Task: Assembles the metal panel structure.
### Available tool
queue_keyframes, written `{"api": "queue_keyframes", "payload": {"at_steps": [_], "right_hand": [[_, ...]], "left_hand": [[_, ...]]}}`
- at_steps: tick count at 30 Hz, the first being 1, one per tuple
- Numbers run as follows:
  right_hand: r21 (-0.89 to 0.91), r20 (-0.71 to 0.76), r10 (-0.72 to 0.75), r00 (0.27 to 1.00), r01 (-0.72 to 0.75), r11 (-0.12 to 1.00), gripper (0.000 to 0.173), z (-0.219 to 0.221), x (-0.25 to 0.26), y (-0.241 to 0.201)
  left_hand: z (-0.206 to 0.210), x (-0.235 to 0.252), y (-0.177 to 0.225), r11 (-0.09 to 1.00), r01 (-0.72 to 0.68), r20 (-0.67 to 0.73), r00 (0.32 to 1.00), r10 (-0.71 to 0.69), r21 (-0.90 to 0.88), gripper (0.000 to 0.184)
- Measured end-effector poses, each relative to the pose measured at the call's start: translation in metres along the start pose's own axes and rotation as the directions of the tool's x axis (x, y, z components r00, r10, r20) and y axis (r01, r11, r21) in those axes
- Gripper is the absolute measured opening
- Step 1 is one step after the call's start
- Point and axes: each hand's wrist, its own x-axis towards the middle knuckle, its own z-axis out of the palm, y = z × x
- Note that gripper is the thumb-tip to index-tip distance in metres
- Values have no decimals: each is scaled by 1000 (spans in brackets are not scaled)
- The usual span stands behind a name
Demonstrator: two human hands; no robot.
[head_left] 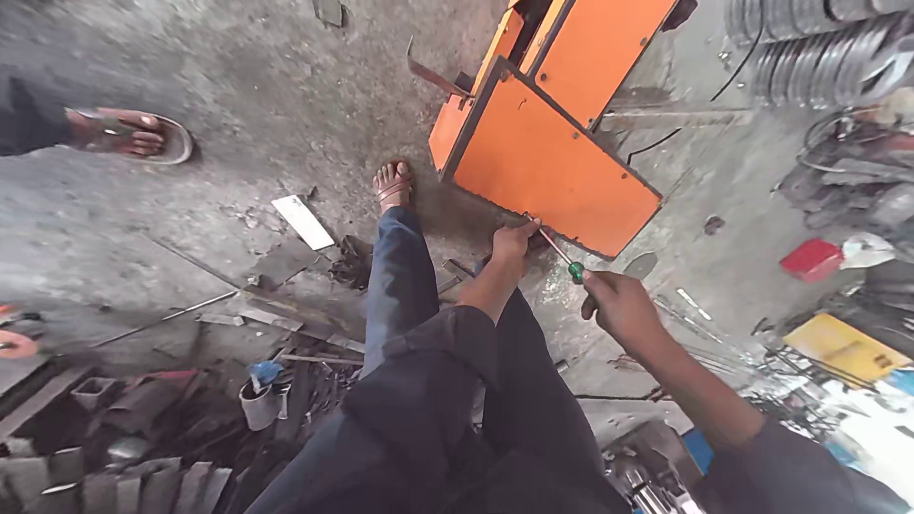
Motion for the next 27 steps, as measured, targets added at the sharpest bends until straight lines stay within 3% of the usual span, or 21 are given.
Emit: {"api": "queue_keyframes", "payload": {"at_steps": [2,3,5,6,8,10,11,13,14,15,16,17,18,19,20,21,22,24,25,26,27], "right_hand": [[461,126,149,981,-191,867,48,0,-1,3],[465,104,139,985,-172,868,43,1,-3,2],[12,-76,-75,994,76,997,38,-2,-7,-1],[-306,-93,-234,968,196,932,49,-4,-12,-4],[-732,33,-463,886,337,593,51,-3,-16,-4],[-832,130,-485,865,361,421,47,4,-15,-5],[-795,115,-429,896,341,501,48,7,-14,-10],[-414,-49,-226,973,186,891,38,8,-13,-21],[15,-112,-71,991,73,997,31,10,-10,-22],[464,-54,114,992,-76,883,31,11,-9,-25],[715,48,218,975,-186,674,33,10,-10,-25],[779,97,242,965,-225,585,34,11,-12,-24],[712,59,219,974,-195,675,32,13,-13,-23],[473,-43,134,990,-98,876,29,15,-15,-23],[52,-125,-40,991,47,998,31,16,-17,-22],[-404,-119,-238,964,172,899,39,14,-19,-23],[-697,-51,-410,911,262,667,44,15,-17,-25],[-899,115,-558,822,325,293,44,13,-9,-25],[-909,136,-556,820,326,259,42,12,-8,-24],[-886,93,-519,850,308,346,41,12,-9,-24],[-792,-18,-438,899,255,555,40,12,-9,-26]], "left_hand": [[4,0,-1,1000,8,-39,999,-9,-25,25],[5,1,-2,999,13,-62,998,-15,-30,25],[7,1,2,999,12,-88,996,-16,-41,25],[8,0,3,998,13,-99,995,-18,-59,25],[12,-3,6,995,12,-117,993,-24,-97,25],[9,-9,6,993,21,-112,993,-34,-115,28],[5,-9,6,993,37,-87,995,-47,-111,30],[-2,-9,3,993,90,16,996,-89,-81,38],[-5,-12,2,988,132,96,988,-124,-75,40],[-7,-14,0,979,181,167,972,-164,-92,42],[-9,-16,-2,970,218,235,953,-189,-107,43],[-10,-16,-1,965,235,274,941,-196,-116,40],[-10,-13,1,964,236,280,940,-194,-121,36],[-11,-10,2,966,232,278,941,-194,-114,32],[-12,-9,2,967,232,265,944,-198,-104,29],[-12,-9,5,967,237,250,945,-209,-88,27],[-11,-8,10,968,241,241,946,-218,-70,27],[-11,-4,13,967,250,234,944,-231,-55,28],[-12,-2,12,965,258,237,941,-240,-48,29],[-13,0,11,962,272,247,935,-255,-35,30],[-13,2,13,956,292,263,925,-276,-21,30]]}}
